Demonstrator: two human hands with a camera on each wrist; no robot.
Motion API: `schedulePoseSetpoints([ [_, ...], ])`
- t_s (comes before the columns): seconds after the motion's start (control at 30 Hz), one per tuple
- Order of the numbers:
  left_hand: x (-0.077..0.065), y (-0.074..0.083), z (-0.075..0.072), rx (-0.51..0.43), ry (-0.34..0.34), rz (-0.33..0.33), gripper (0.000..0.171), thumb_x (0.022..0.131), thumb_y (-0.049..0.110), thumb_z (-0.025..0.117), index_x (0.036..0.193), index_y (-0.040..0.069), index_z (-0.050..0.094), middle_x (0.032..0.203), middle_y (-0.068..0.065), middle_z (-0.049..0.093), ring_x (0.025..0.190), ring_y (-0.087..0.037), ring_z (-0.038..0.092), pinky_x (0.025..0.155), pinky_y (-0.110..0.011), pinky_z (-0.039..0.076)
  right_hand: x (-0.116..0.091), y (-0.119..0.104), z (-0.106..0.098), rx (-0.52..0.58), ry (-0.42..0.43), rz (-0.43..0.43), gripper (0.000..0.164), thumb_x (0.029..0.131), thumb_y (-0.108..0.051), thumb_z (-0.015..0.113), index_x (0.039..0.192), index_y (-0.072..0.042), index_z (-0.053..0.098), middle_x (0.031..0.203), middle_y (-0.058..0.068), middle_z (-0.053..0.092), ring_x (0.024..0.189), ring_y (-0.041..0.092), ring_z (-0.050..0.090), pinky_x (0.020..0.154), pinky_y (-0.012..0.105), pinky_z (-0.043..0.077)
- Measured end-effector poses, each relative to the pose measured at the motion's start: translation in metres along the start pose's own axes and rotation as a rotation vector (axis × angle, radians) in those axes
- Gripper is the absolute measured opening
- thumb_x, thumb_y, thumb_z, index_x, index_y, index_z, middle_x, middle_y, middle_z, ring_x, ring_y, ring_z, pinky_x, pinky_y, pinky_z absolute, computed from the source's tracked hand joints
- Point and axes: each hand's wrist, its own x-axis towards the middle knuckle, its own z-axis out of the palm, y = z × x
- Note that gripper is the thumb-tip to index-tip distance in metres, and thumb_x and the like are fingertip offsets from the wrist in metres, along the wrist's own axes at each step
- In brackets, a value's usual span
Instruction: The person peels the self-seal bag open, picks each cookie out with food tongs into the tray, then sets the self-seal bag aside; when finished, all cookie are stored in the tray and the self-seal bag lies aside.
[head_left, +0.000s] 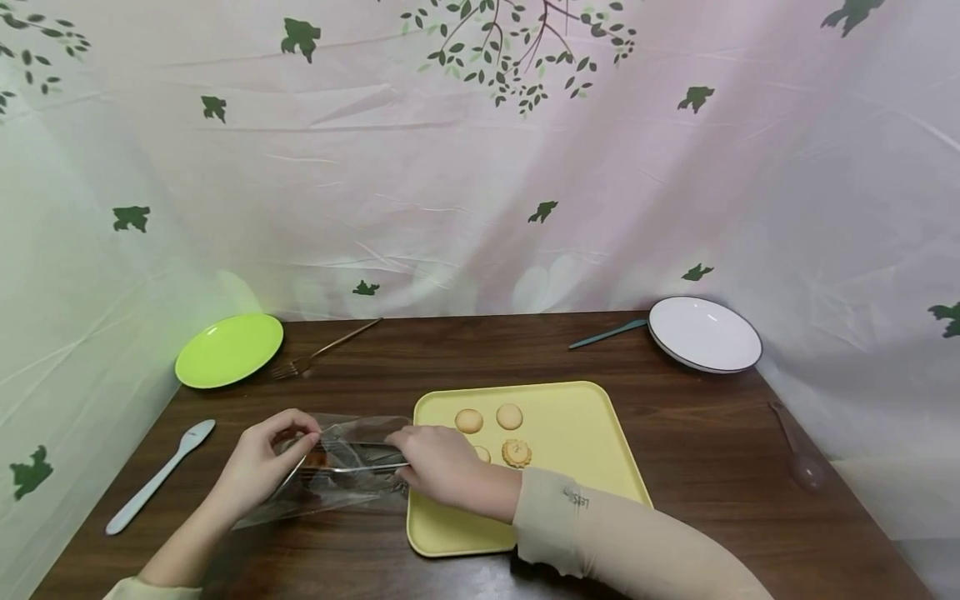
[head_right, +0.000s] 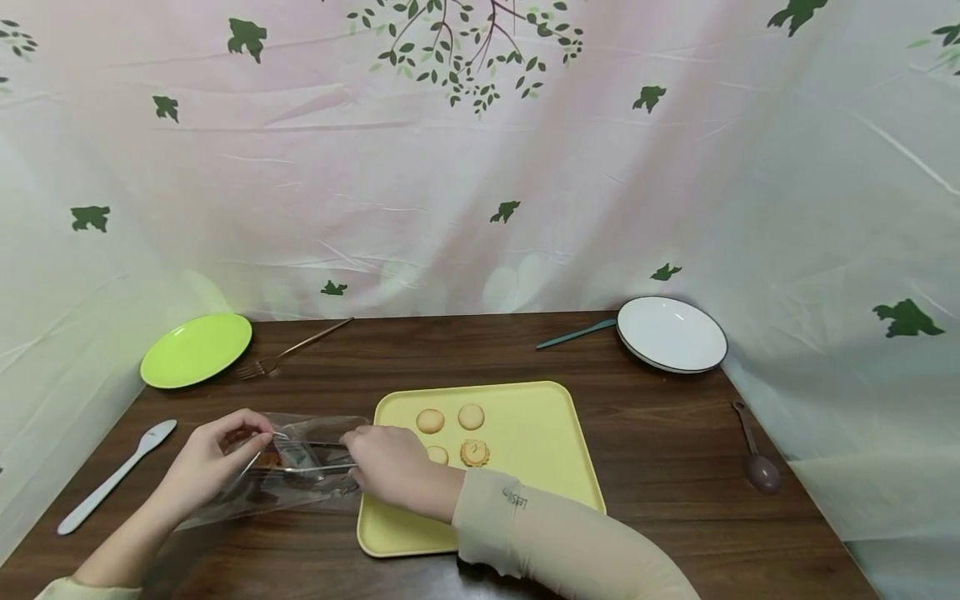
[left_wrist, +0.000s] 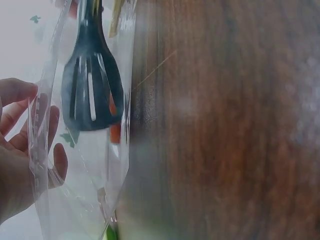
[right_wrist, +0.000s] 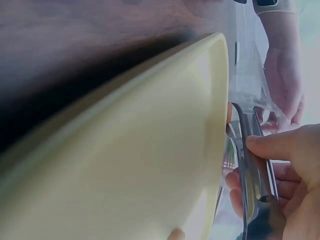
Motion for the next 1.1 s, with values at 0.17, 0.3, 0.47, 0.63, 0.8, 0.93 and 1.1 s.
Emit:
schedulePoseSetpoints([
  [0.17,0.000,-0.001,0.000,0.009,0.008,0.006,0.006,0.093,0.023,0.063,0.094,0.017,0.064,0.089,0.011,0.064,0.084,-0.004,0.060,0.080,-0.029,0.048,-0.015,0.013,-0.007,0.055,0.025,0.008,0.038,0.083,-0.027,0.071,0.120,-0.021,0.063,0.113,-0.009,0.067,0.097,0.008,0.064,0.069,0.026,0.052],
  [0.3,0.001,0.000,0.001,0.015,0.009,0.002,0.003,0.092,0.022,0.063,0.094,0.020,0.064,0.089,0.011,0.063,0.084,-0.004,0.059,0.080,-0.029,0.048,-0.030,0.025,-0.015,0.079,0.037,0.015,0.037,0.083,-0.025,0.072,0.118,-0.021,0.064,0.108,-0.009,0.067,0.093,0.007,0.064,0.066,0.026,0.051],
  [0.47,0.001,0.001,0.001,0.010,0.006,0.004,0.005,0.092,0.021,0.063,0.093,0.026,0.063,0.089,0.011,0.063,0.084,-0.004,0.059,0.080,-0.028,0.048,-0.051,0.039,-0.030,0.121,0.056,0.035,0.035,0.083,-0.026,0.073,0.117,-0.020,0.064,0.100,-0.009,0.066,0.078,0.006,0.061,0.059,0.025,0.048],
  [0.63,0.001,0.001,0.001,-0.002,0.016,0.018,0.007,0.091,0.018,0.065,0.092,0.025,0.063,0.089,0.010,0.063,0.082,-0.004,0.058,0.079,-0.024,0.047,-0.072,0.053,-0.046,0.150,0.090,0.053,0.037,0.081,-0.025,0.076,0.116,-0.019,0.064,0.101,-0.008,0.067,0.077,0.008,0.059,0.059,0.027,0.048],
  [0.8,-0.001,0.000,0.000,0.000,0.017,0.012,0.010,0.091,0.016,0.065,0.092,0.026,0.063,0.089,0.010,0.063,0.082,-0.004,0.058,0.079,-0.024,0.047,-0.093,0.070,-0.059,0.151,0.132,0.096,0.041,0.078,-0.020,0.078,0.117,-0.017,0.064,0.097,-0.006,0.068,0.079,0.009,0.063,0.064,0.029,0.050],
  [0.93,-0.002,0.000,0.000,0.004,0.020,0.006,0.010,0.092,0.017,0.064,0.092,0.026,0.063,0.089,0.011,0.063,0.083,-0.004,0.058,0.079,-0.026,0.047,-0.111,0.087,-0.068,0.144,0.153,0.157,0.042,0.079,-0.020,0.077,0.119,-0.016,0.063,0.106,-0.003,0.069,0.086,0.011,0.067,0.070,0.033,0.053],
  [1.1,-0.003,-0.001,-0.002,-0.001,0.022,0.002,0.008,0.092,0.019,0.064,0.092,0.027,0.063,0.090,0.011,0.063,0.084,-0.004,0.058,0.079,-0.026,0.047,-0.135,0.112,-0.074,0.129,0.166,0.256,0.043,0.080,-0.020,0.077,0.120,-0.014,0.063,0.115,0.000,0.067,0.093,0.014,0.067,0.075,0.035,0.054],
])
